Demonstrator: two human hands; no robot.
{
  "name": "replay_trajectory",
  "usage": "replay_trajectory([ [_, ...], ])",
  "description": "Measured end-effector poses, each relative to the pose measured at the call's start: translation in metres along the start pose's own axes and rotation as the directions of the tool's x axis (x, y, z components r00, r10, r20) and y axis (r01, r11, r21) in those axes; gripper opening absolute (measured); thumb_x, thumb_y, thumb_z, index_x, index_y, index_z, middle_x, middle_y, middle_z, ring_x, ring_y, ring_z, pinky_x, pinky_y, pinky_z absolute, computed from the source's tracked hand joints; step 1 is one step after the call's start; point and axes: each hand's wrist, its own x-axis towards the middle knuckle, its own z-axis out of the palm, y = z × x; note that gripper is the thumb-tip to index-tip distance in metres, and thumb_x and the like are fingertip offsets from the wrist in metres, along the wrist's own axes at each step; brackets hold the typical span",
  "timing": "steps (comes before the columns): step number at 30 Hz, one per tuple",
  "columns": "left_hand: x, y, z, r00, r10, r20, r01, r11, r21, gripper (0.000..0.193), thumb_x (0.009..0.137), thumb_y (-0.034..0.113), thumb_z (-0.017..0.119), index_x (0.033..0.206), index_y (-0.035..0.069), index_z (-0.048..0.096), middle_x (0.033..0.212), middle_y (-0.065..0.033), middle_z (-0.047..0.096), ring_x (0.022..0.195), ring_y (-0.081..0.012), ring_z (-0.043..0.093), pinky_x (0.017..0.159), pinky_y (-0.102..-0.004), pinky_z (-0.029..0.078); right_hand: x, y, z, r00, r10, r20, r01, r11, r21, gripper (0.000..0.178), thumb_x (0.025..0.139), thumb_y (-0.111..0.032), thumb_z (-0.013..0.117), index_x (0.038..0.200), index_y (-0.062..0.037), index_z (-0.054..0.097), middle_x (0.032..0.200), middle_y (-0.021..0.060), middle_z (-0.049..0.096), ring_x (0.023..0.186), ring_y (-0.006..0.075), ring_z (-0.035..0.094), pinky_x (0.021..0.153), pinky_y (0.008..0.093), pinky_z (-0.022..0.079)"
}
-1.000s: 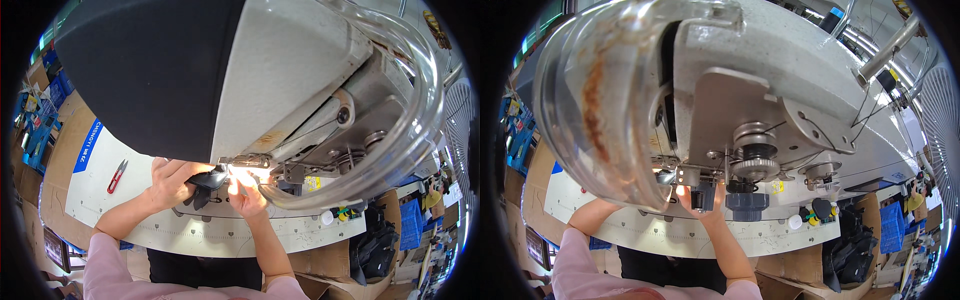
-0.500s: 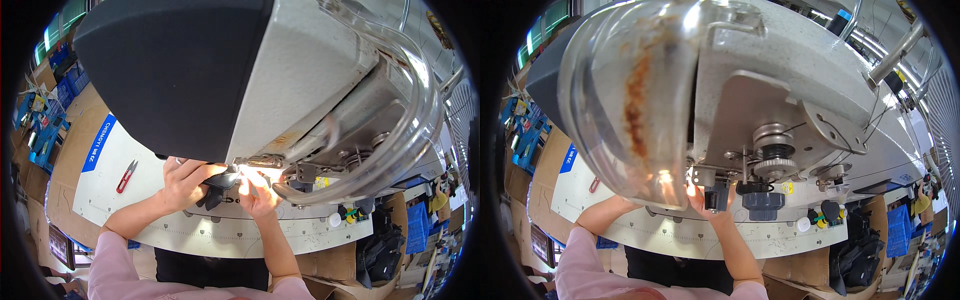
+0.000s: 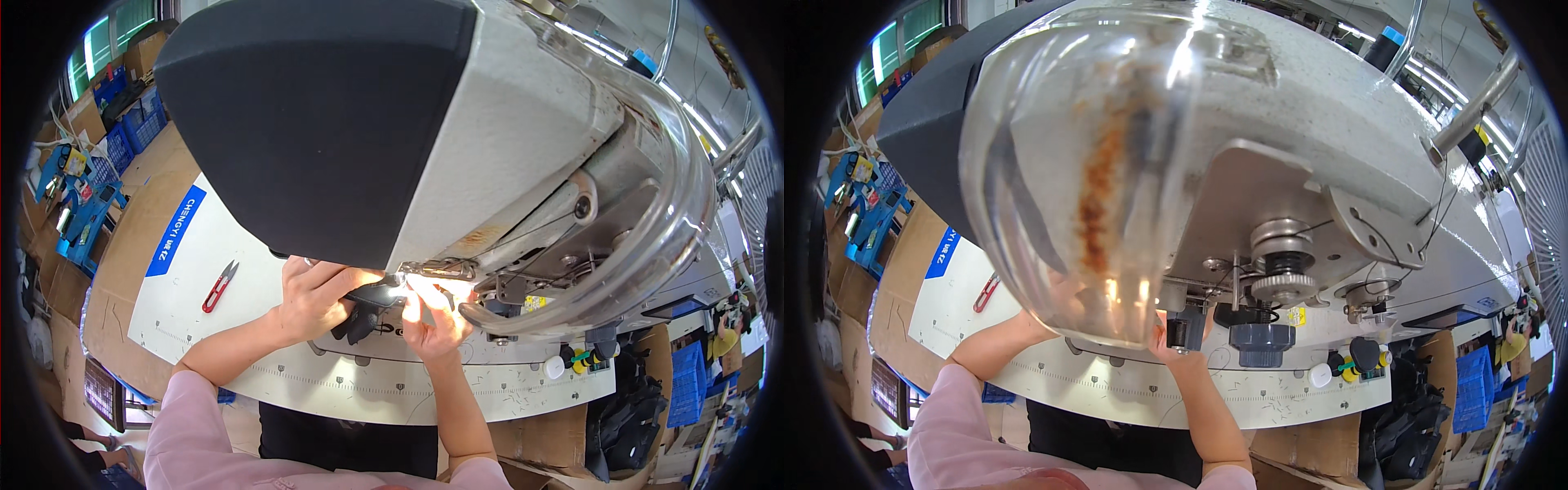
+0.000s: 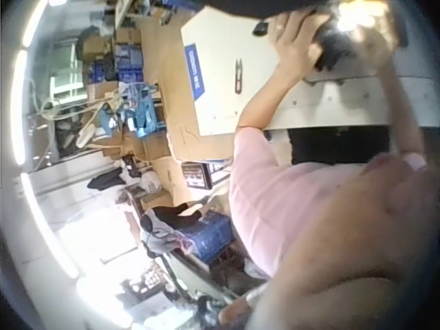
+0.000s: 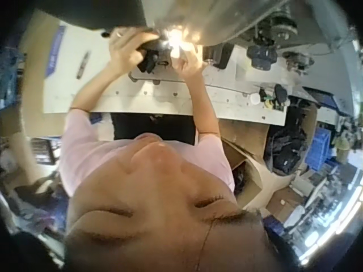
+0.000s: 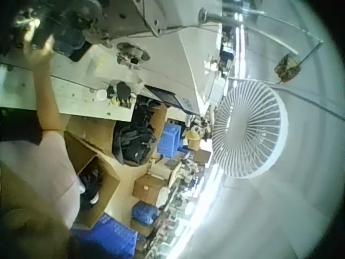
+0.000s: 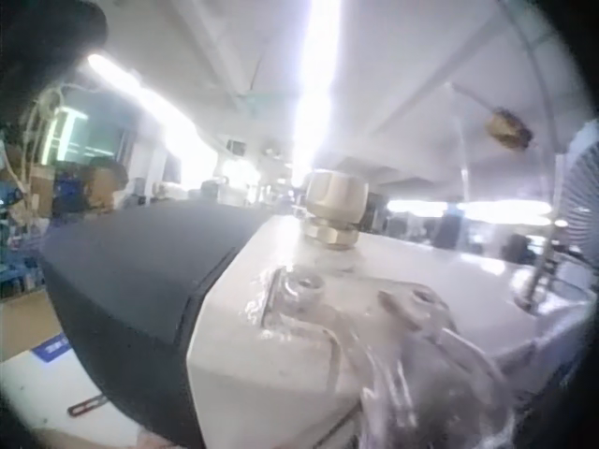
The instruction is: The person stitches black leather footwear components using a sewing machine, threads and replaces a bobbin, sews more sections of the pieces, and trims threads using thread snips.
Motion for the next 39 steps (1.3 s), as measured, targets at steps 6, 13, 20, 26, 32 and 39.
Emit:
replay_trajectory([
  [6, 0.018, 0.013, -0.014, 0.994, 0.101, -0.044, -0.098, 0.993, 0.058, 0.035, 0.05, 0.002, 0.069, 0.084, 0.011, 0.069, 0.086, 0.0013, 0.069, 0.073, -0.0121, 0.062, 0.062, -0.0269, 0.037, 0.017, -0.011, -0.004, 0.998, -0.06, -0.025, 0.06, 0.998, 0.026, 0.02, 0.072, 0.002, 0.065, 0.091, -0.0033, 0.066, 0.085, 0.0084, 0.068, 0.079, 0.0228, 0.061, 0.075, 0.0326, 0.047],
  [13, 0.02, 0.012, -0.016, 0.995, 0.099, 0.012, -0.099, 0.991, 0.087, 0.033, 0.051, 0.0, 0.067, 0.082, 0.011, 0.068, 0.089, 0.0018, 0.07, 0.078, -0.0131, 0.063, 0.067, -0.0269, 0.039, 0.003, -0.004, -0.001, 1.0, 0.017, -0.015, -0.018, 0.997, -0.069, 0.019, 0.081, -0.023, 0.066, 0.09, -0.0064, 0.068, 0.087, 0.0065, 0.066, 0.077, 0.0242, 0.064, 0.11, 0.0431, 0.028],
  [20, 0.019, 0.007, -0.02, 0.989, 0.143, 0.02, -0.143, 0.99, -0.009, 0.037, 0.05, -0.001, 0.063, 0.084, 0.01, 0.068, 0.091, 0.0003, 0.069, 0.08, -0.015, 0.063, 0.067, -0.0279, 0.04, 0.007, -0.009, 0.001, 0.996, -0.006, -0.089, 0.01, 0.999, 0.039, 0.026, 0.078, -0.014, 0.069, 0.096, 0.0038, 0.065, 0.079, 0.0049, 0.069, 0.069, 0.0212, 0.063, 0.086, 0.0374, 0.047],
  [26, 0.018, 0.021, -0.036, 0.938, 0.325, 0.12, -0.328, 0.945, 0.007, 0.035, 0.056, 0.003, 0.063, 0.088, 0.014, 0.069, 0.095, -0.001, 0.068, 0.087, -0.0147, 0.064, 0.058, -0.0269, 0.036, -0.002, -0.011, -0.011, 0.995, 0.087, -0.057, -0.085, 0.996, 0.04, 0.029, 0.075, -0.011, 0.071, 0.097, 0.005, 0.063, 0.09, 0.0098, 0.069, 0.075, 0.0207, 0.065, 0.073, 0.0322, 0.052],
  [32, 0.017, 0.018, -0.034, 0.931, 0.343, 0.126, -0.343, 0.939, -0.024, 0.03, 0.059, 0.004, 0.063, 0.087, 0.014, 0.069, 0.094, -0.0007, 0.068, 0.086, -0.0141, 0.065, 0.056, -0.0263, 0.035, -0.007, -0.005, -0.013, 0.994, 0.107, 0.025, -0.109, 0.988, 0.113, 0.022, 0.075, -0.009, 0.07, 0.093, 0.0028, 0.065, 0.087, 0.01, 0.068, 0.076, 0.022, 0.065, 0.077, 0.0348, 0.051],
  [39, 0.019, 0.014, -0.031, 0.947, 0.292, 0.131, -0.298, 0.954, 0.027, 0.036, 0.056, 0.0, 0.064, 0.091, 0.011, 0.066, 0.1, -0.0007, 0.069, 0.088, -0.014, 0.064, 0.061, -0.0274, 0.035, 0.015, -0.025, -0.013, 0.991, 0.133, 0.024, -0.134, 0.986, 0.101, 0.015, 0.075, -0.01, 0.074, 0.085, -0.0007, 0.068, 0.081, 0.006, 0.069, 0.067, 0.0201, 0.065, 0.093, 0.0351, 0.046],
])
